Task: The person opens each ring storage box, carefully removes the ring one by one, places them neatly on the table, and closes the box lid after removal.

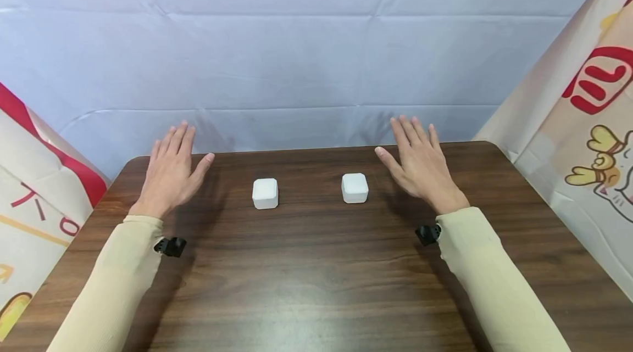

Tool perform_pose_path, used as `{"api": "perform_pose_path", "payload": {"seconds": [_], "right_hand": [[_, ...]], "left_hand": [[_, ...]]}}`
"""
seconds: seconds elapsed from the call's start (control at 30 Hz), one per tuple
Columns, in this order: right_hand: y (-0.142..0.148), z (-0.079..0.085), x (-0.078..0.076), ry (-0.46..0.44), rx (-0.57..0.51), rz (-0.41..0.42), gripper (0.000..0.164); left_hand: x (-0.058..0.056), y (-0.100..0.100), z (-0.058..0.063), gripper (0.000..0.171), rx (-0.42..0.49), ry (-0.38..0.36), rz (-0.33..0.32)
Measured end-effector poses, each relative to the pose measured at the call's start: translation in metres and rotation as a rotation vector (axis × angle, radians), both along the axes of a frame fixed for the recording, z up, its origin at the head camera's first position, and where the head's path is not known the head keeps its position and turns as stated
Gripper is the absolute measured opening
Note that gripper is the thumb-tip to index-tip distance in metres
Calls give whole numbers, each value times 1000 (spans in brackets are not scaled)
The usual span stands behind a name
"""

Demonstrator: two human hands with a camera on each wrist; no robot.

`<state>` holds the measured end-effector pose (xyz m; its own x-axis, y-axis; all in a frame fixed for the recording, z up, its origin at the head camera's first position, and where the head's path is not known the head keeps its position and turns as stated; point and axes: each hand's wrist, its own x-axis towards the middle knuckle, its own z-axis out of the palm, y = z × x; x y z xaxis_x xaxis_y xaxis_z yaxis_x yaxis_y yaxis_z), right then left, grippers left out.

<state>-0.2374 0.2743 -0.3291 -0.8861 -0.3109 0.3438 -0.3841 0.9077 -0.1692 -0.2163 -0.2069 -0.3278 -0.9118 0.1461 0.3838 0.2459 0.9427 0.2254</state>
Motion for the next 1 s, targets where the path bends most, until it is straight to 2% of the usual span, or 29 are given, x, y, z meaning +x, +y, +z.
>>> {"api": "perform_pose_path", "payload": {"seconds": [0.17, 0.27, 0.6, 0.73, 1.0], "right_hand": [[-3, -1, 2, 33, -24, 18, 66], [-6, -2, 6, 31, -49, 7, 59], [-25, -8, 16, 33, -148, 45, 30], [-35, -12, 19, 19, -171, 76, 26], [-62, -15, 22, -45, -202, 167, 22]], "left_hand": [[-1, 2, -4, 54, 24, 37, -29], [-2, 4, -7, 48, 61, 16, -46], [1, 16, -19, 45, 199, -161, -69], [3, 21, -24, 47, 236, -213, -89], [6, 28, -32, 64, 322, -361, -213]]}}
